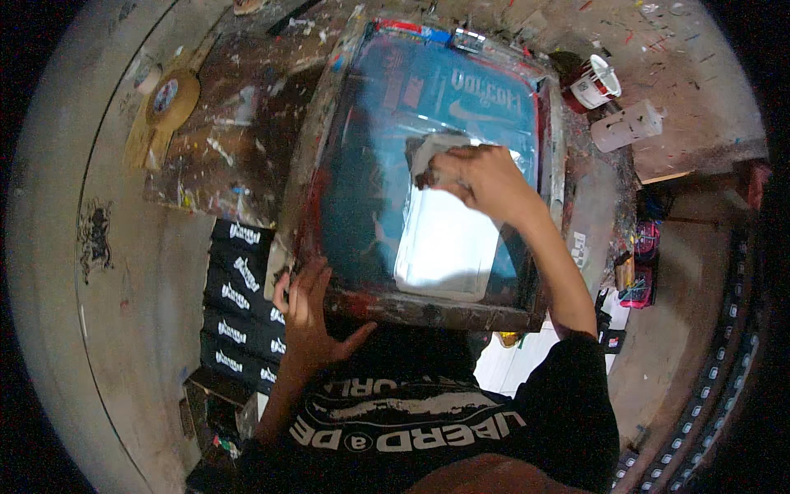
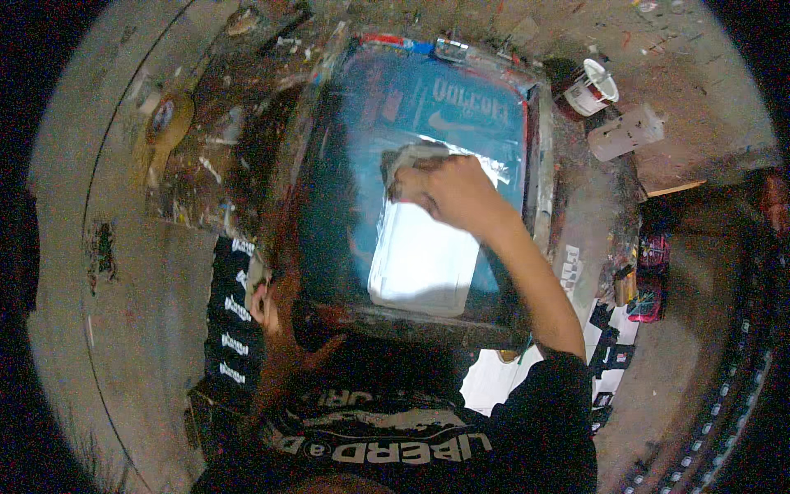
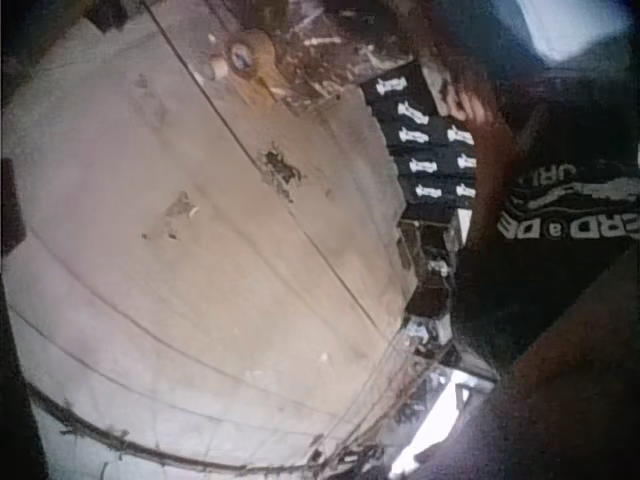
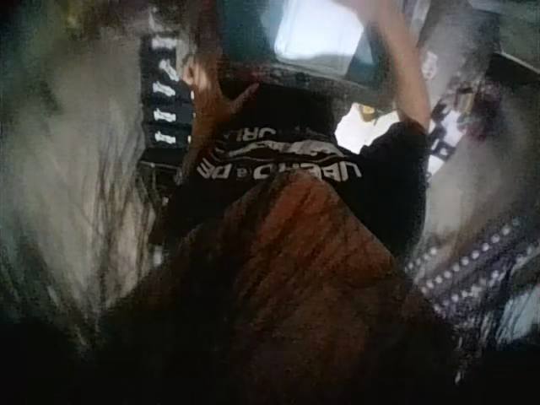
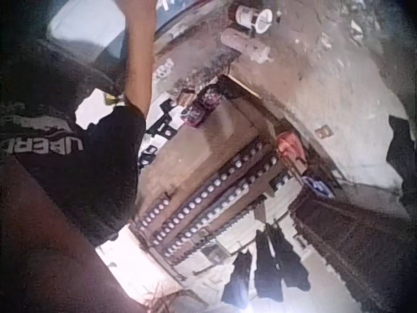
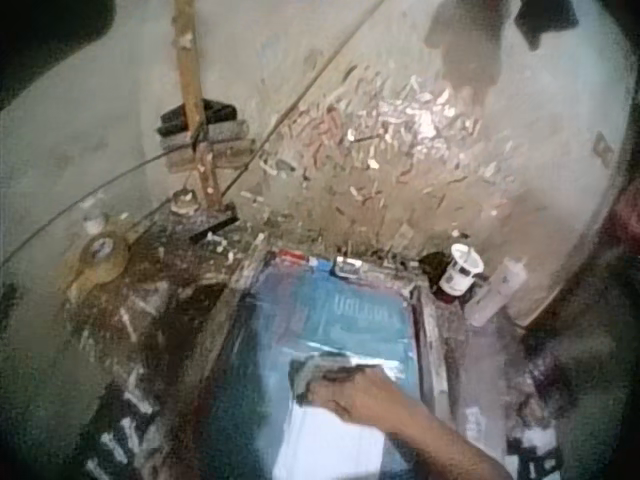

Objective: The person prepares a screen printing frame by applying white paste to the mesh, smoothing it with a squeegee, and then securing the frame with tape. They also use a small blue tool to clean the edges of the frame.

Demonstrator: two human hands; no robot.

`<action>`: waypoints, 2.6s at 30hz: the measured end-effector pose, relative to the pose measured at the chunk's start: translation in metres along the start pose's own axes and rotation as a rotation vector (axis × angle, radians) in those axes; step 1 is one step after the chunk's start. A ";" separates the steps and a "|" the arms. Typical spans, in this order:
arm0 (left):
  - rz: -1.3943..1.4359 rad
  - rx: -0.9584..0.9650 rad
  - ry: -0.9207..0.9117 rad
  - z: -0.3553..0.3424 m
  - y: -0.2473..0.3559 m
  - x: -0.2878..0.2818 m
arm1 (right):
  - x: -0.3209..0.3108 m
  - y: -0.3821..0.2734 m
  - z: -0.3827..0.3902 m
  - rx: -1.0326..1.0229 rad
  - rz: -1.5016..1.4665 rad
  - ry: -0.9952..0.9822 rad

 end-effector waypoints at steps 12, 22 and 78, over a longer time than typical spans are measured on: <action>0.037 0.103 0.092 -0.008 0.010 0.001 | -0.001 -0.100 0.097 -0.114 -0.023 0.134; 0.074 0.039 0.145 -0.012 -0.007 0.000 | -0.014 0.059 0.009 0.334 0.026 0.135; 0.000 0.105 -0.119 -0.017 -0.002 0.003 | 0.005 -0.044 0.049 0.242 0.087 0.067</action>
Point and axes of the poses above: each hand's wrist, its own z-axis away from the middle knuckle, its own x-axis out of the palm, y = z × x, the point moved 4 cm from there along -z, towards the middle knuckle, and after that the axes turned 8 degrees about y, right-handed, at the moved point
